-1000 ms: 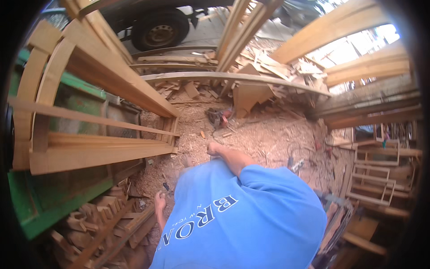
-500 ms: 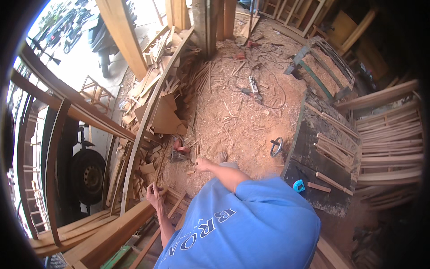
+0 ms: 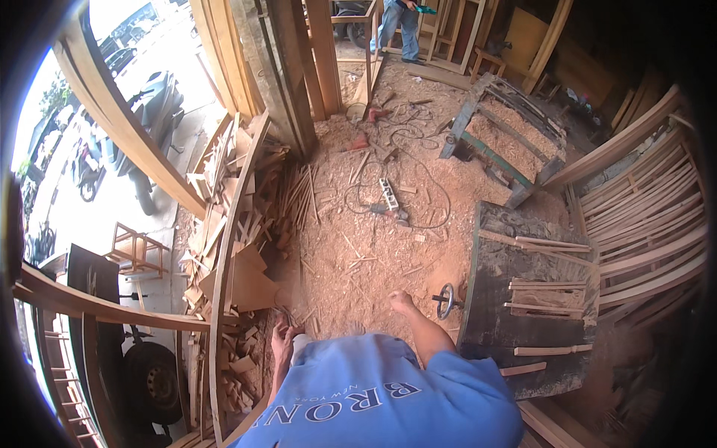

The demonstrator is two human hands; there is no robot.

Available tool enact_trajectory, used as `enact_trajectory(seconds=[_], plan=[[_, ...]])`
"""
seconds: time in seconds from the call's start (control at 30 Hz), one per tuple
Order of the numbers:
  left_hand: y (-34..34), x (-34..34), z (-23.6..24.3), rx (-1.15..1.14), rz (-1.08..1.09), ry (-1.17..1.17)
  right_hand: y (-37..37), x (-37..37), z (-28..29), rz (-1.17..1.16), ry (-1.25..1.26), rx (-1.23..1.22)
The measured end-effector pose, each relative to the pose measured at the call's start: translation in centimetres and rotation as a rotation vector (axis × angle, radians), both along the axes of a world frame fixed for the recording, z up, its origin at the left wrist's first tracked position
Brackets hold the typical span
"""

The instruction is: The person measures and cuts thin wooden strips using a table saw, then stacks the cut pieces. They repeatedly measure strips with a tape measure, cut them on the saw, and gather the finished pieces into a pile.

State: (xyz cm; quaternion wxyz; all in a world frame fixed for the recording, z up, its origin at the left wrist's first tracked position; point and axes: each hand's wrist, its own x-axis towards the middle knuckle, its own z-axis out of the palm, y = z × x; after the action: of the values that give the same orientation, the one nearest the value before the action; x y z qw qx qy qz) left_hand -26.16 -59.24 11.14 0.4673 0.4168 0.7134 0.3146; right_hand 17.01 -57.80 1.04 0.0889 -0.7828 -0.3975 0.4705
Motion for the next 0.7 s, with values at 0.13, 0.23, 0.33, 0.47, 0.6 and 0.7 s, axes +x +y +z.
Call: enact_trajectory(seconds=[0.13,0.23,0.33,0.47,0.6,0.7], plan=[[4.5,0.9,-3.7,-0.022,-0.149,0.123,1.7,0.8,0.2,-0.211,0.065,0.059],[8.7,0.8,-6.1,-0.179,-0.064,-0.033,0.7,0.5,-0.8,-0.237,0.057,-0.129],[13.3,0.5,-8.3,-0.414,-0.074,-0.124,-0.1,0.2,-1.6,-0.116,0.022,-0.192],[18.3,0.1,-10.2,-0.281,-0.543,0.427,1.5,0.5,-0.7,0.038,-0.172,-0.279],[26.3,2.4,-11.3,-0.351,-0.791,0.539,7.5,2.2,0.9,-0.030,-0.100,-0.363],[35.3,5.1,-11.3,-0.352,-0.816,0.407,14.2,4.2,1.4,-0.215,-0.035,-0.312]])
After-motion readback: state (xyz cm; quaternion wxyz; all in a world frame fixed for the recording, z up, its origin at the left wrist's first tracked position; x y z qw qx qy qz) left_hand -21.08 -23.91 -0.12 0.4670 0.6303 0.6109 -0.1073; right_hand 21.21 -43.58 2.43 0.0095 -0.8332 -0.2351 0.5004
